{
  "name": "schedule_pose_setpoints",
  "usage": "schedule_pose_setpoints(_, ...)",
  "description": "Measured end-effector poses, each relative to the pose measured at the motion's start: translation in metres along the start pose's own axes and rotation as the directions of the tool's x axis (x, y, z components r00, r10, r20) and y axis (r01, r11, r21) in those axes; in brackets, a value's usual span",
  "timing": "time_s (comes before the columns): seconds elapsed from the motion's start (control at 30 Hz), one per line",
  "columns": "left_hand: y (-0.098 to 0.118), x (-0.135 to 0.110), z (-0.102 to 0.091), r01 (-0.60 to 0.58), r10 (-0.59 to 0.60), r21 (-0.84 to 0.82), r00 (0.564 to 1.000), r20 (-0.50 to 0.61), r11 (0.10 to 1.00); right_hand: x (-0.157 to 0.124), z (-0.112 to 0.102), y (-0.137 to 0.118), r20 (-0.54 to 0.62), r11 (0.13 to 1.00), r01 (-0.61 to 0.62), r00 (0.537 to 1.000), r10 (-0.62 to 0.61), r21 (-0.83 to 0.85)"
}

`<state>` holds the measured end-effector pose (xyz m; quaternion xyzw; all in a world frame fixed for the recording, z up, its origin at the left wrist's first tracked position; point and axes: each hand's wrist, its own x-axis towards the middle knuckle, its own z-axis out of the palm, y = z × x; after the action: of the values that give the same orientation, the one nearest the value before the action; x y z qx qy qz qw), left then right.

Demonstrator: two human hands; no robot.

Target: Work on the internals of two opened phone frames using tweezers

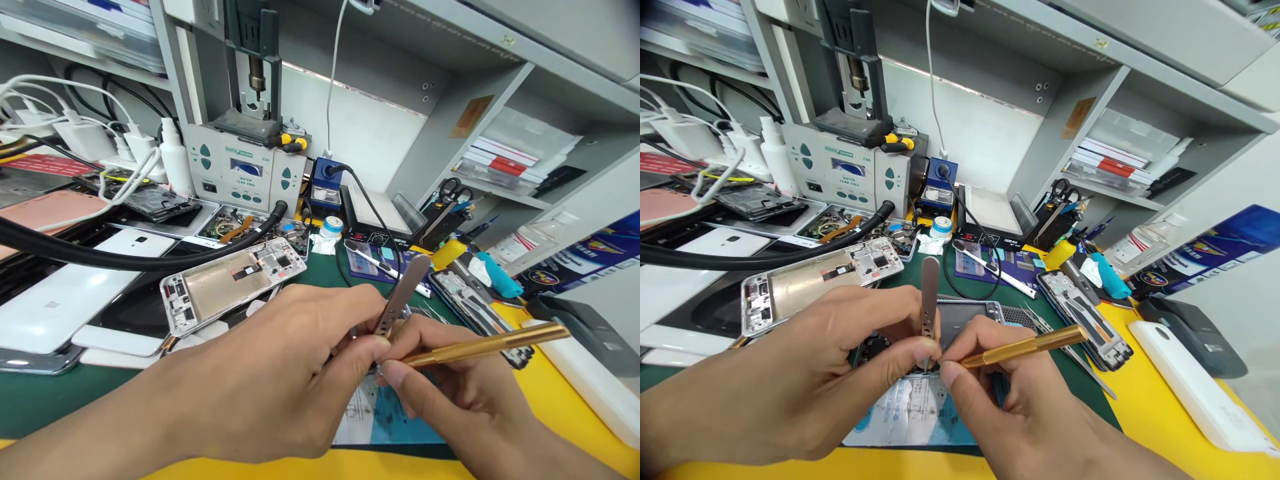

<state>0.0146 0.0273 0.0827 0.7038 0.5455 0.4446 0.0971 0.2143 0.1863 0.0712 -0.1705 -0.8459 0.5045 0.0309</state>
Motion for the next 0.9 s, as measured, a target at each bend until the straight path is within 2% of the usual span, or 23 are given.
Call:
schedule_pose_setpoints(0.17, -0.0003, 0.0014, 0.0005, -0.018, 0.018, -0.013, 1.0, -0.011, 1.0, 0.0027, 0.0, -0.0072, 0.016, 1.0, -0.027, 0.999, 0.027, -0.015)
schedule_pose_setpoints(0.37, 0.0003, 0.0017, 0.0016, -0.007, 0.007, 0.013, 1.0, -0.012, 1.0, 0.0038, 0.001, -0.006, 0.0, 1.0, 0.022, 1.0, -0.022, -0.015)
schedule_pose_setpoints(0.9, -0.0011, 0.0022, 0.0, 0.006, -0.006, 0.029, 1.0, 0.005, 1.0, 0.0028, 0.0, -0.0095, 0.005, 0.996, 0.043, 0.999, -0.043, -0.078)
